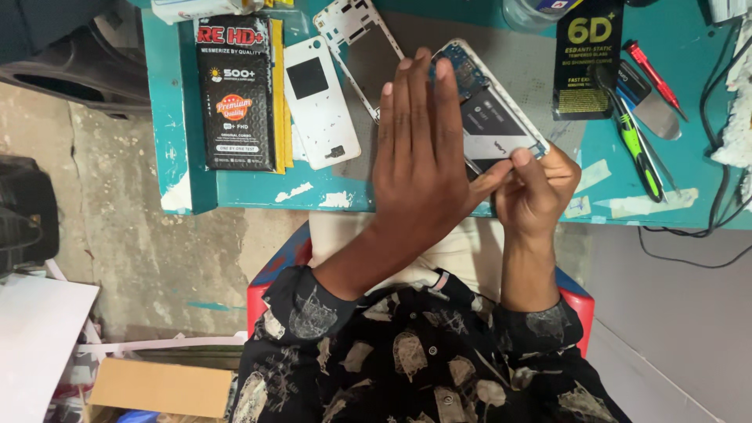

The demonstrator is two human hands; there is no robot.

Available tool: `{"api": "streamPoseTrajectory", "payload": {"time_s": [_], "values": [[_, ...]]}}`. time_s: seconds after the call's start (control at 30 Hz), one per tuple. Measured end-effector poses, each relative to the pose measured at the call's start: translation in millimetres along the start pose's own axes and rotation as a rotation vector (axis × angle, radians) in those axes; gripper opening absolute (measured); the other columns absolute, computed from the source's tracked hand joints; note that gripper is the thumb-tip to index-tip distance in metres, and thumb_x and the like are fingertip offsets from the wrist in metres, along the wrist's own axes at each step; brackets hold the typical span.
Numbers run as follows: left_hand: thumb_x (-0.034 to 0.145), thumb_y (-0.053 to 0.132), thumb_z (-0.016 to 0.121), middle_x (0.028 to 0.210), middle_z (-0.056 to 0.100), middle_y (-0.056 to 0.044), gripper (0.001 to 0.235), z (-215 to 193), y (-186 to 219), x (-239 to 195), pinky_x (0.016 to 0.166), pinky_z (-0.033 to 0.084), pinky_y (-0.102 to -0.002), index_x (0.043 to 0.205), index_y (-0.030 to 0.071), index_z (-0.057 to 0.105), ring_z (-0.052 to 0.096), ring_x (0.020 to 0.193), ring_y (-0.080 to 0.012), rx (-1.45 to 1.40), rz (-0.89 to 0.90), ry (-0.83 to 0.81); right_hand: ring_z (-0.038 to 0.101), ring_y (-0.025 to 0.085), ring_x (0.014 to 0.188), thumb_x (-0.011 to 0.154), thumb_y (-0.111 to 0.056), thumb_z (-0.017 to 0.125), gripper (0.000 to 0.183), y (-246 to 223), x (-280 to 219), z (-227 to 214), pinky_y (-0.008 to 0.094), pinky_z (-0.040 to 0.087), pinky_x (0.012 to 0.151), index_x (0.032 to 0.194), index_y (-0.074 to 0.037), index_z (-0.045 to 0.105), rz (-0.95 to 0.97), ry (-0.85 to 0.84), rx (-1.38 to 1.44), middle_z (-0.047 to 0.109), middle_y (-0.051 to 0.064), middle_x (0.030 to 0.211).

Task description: The person holds a disassembled smartphone and manipulates its internal components, including the battery and motherboard. They repeatedly press and adjust parts within the chassis while seated at a workbench.

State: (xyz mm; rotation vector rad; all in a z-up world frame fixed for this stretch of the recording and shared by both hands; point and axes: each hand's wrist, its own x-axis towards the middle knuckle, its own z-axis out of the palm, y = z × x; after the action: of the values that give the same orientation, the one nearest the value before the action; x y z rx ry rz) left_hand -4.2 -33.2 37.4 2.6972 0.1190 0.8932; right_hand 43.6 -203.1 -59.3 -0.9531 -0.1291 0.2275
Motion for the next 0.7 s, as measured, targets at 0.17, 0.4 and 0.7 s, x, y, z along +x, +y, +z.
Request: {"api": "streamPoseTrajectory", "payload": {"time_s": [0.17, 0.4, 0.7], "values": [[0.097, 0.053, 0.076, 0.157, 0.036, -0.031, 0.103, -4, -9, -6, 0.127, 0.036, -0.053, 0.156, -0.007, 0.017, 0.039, 0.149, -0.0409, -0.490, -0.080, 0.046, 0.070, 0.025, 0.075, 0.107, 0.001, 0.066, 0.029, 4, 3, -7, 0.031, 0.059, 0.070, 0.122, 0.025, 0.062, -0.028, 0.060, 0.190, 0.071, 0.027, 0.101], [0.107, 0.011, 0.069, 0.127, 0.074, -0.016, 0.046, 26, -11, -36, 0.099, 0.059, -0.031, 0.149, -0.001, 0.054, 0.071, 0.110, -0.0155, -1.359, -0.568, -0.193, 0.076, 0.034, 0.094, 0.100, -0.010, 0.064, 0.033, -5, 0, 3, 0.045, 0.067, 0.081, 0.121, 0.015, 0.063, 0.063, -0.105, 0.215, 0.071, 0.026, 0.115], [0.114, 0.026, 0.056, 0.115, 0.078, -0.011, 0.043, 29, -49, -54, 0.089, 0.058, -0.024, 0.150, 0.003, 0.054, 0.072, 0.102, -0.0098, -1.247, -0.412, -0.192, 0.071, 0.015, 0.100, 0.090, 0.008, 0.075, 0.030, 5, -7, 5, 0.027, 0.058, 0.089, 0.120, 0.009, 0.071, 0.154, -0.267, -0.405, 0.075, 0.014, 0.113]]}}
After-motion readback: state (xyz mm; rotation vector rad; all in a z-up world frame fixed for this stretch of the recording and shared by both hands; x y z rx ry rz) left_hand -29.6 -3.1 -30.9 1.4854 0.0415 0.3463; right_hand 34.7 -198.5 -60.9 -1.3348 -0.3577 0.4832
